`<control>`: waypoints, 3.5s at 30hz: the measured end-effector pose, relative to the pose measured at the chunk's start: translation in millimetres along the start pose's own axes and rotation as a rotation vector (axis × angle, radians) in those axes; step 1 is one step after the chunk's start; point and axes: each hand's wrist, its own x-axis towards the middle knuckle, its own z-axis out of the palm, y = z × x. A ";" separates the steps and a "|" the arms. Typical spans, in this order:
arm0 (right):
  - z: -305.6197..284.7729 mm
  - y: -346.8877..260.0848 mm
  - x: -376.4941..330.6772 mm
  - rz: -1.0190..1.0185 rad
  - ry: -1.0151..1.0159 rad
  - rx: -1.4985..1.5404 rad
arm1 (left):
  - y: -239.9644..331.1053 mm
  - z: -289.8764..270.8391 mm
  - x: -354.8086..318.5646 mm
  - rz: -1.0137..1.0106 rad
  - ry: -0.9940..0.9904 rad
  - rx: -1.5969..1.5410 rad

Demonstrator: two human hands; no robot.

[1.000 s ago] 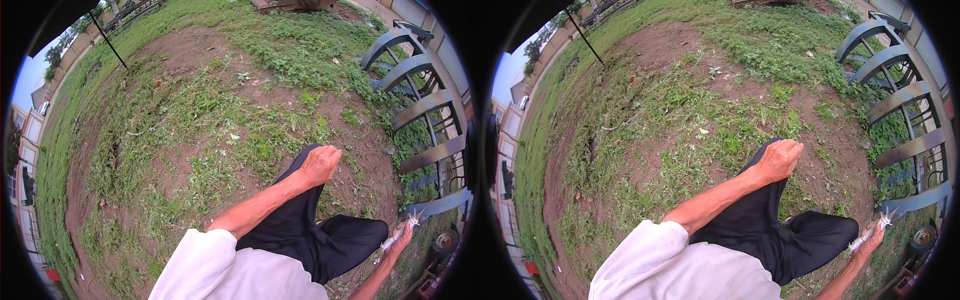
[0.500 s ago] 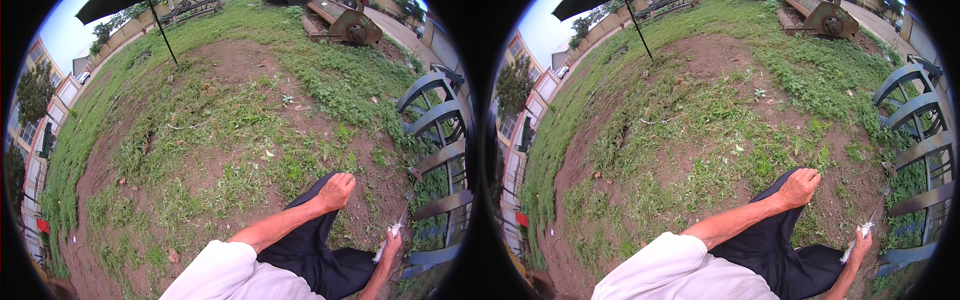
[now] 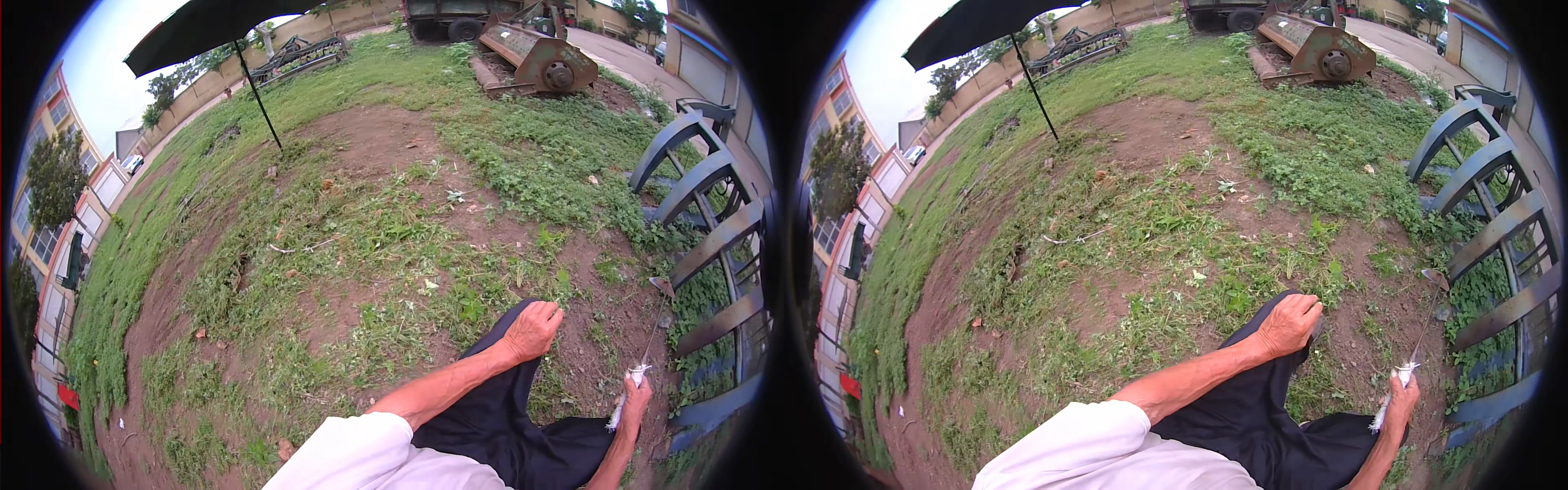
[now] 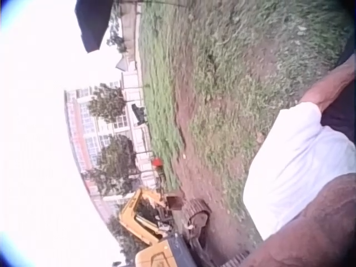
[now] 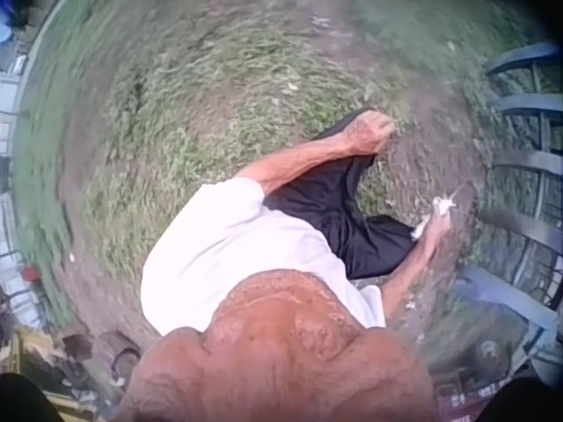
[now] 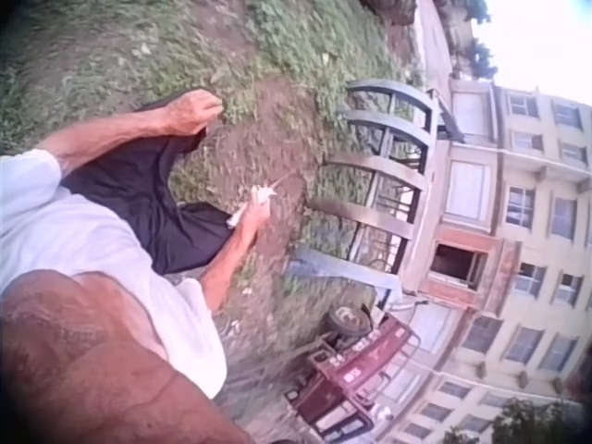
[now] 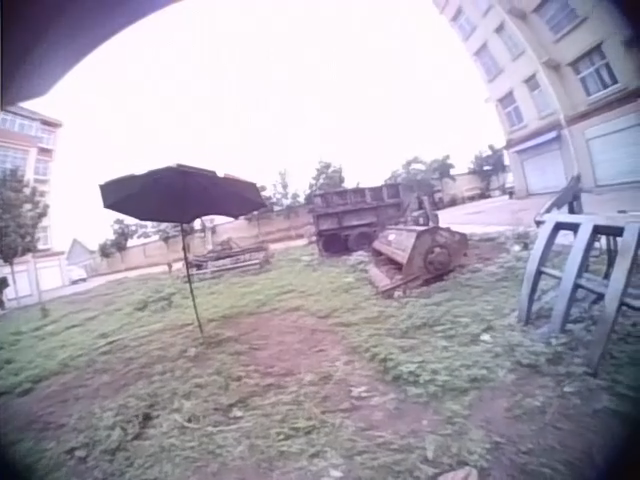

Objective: The recorder is sitting on a stool and using a sickle to cut weeds and grass from the ground.

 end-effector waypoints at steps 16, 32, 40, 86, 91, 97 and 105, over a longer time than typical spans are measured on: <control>15.3 -36.7 -11.0 0.100 0.066 0.225 | 83.9 72.7 -113.4 0.015 -1.566 -0.029; -12.6 -31.6 -26.3 0.230 0.122 0.395 | 48.9 167.5 -170.1 0.050 -2.317 -0.587; -7.8 -34.4 25.6 0.593 0.238 0.440 | 49.1 166.2 -141.8 -0.338 -2.535 -0.776; 50.7 -50.3 211.3 1.208 0.394 0.557 | -41.2 44.6 81.7 -1.155 -2.483 -0.817; 89.4 -116.1 281.3 1.191 0.459 0.519 | -56.8 47.7 118.2 -0.702 -2.349 -0.929; 131.3 -113.2 357.2 1.080 0.318 0.491 | -78.8 76.8 93.4 -0.830 -2.543 -0.877; 127.8 -54.2 396.3 1.079 0.277 0.630 | -98.3 161.0 85.1 -0.317 -2.393 -0.951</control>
